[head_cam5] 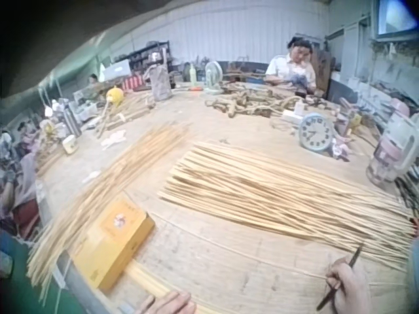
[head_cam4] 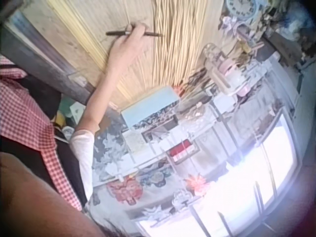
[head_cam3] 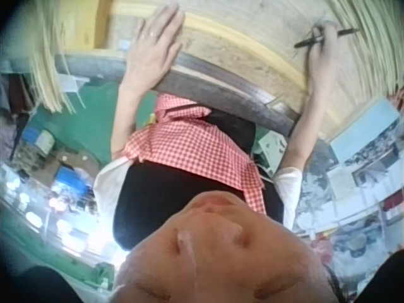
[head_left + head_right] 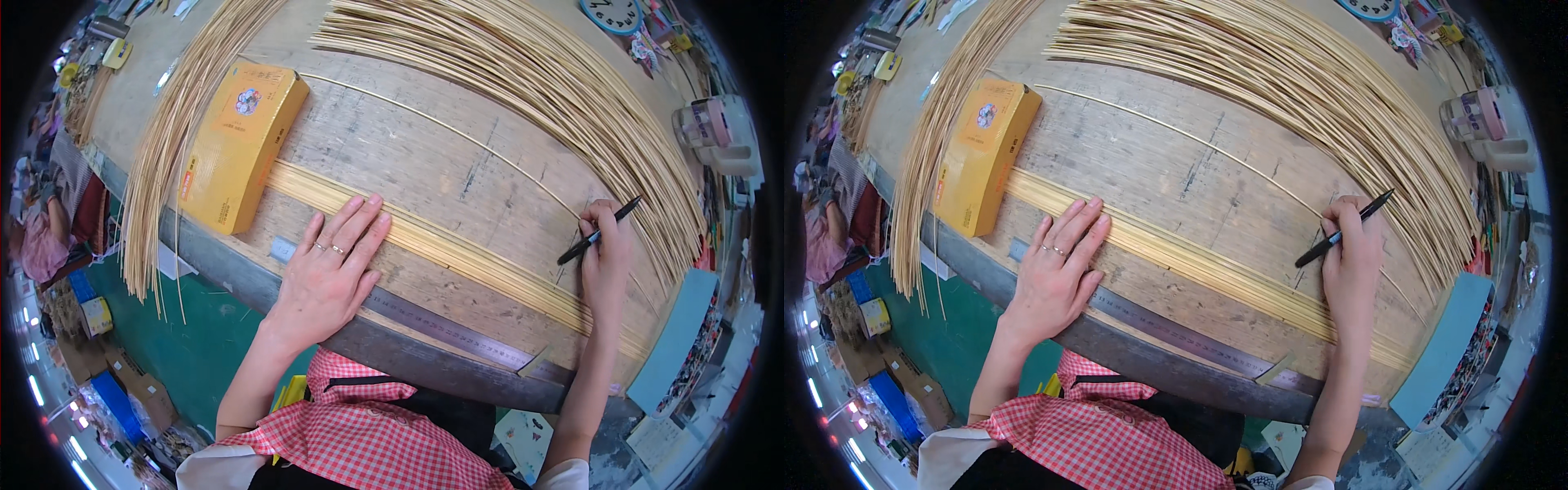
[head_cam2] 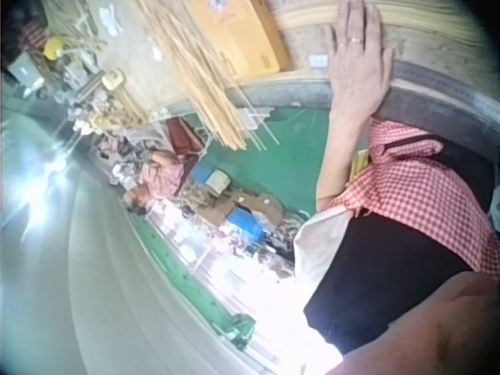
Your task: The person measures and marks thin bamboo sticks on a wooden workbench using a metal ruler and a black marker. They repeatedly align the ruler, draw a line across the sticks, and then move the sticks to the side to continue the process.
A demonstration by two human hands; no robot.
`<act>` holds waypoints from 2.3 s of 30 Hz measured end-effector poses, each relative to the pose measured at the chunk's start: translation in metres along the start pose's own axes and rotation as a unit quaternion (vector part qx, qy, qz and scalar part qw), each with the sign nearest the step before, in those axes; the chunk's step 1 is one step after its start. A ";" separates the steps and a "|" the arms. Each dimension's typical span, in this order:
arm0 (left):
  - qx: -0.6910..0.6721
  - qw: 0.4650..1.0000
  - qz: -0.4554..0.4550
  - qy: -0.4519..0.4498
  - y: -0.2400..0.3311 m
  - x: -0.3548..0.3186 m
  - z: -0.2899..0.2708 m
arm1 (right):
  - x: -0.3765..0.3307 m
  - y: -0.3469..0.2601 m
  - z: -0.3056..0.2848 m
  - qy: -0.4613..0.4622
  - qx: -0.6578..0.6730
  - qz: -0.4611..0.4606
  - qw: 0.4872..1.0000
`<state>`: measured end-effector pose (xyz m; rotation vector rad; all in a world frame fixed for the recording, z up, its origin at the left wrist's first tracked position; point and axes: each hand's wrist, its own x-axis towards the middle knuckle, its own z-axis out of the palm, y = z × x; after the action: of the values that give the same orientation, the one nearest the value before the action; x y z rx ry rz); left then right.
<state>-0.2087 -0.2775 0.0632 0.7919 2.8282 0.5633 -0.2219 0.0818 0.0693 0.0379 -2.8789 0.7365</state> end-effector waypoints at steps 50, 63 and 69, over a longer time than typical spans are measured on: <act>0.013 0.999 -0.014 -0.040 0.000 0.002 -0.002 | -0.080 -0.055 0.020 -0.064 0.000 -0.094 0.993; 0.006 0.999 -0.021 -0.031 0.002 0.005 -0.001 | -0.075 -0.057 0.023 -0.109 -0.001 -0.080 0.991; -0.005 1.000 0.008 -0.015 -0.004 0.004 0.001 | -0.085 -0.070 0.026 -0.201 -0.031 -0.063 0.977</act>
<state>-0.2135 -0.2780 0.0605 0.8158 2.7918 0.5628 -0.1381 0.0065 0.0653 0.4030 -3.2372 0.6821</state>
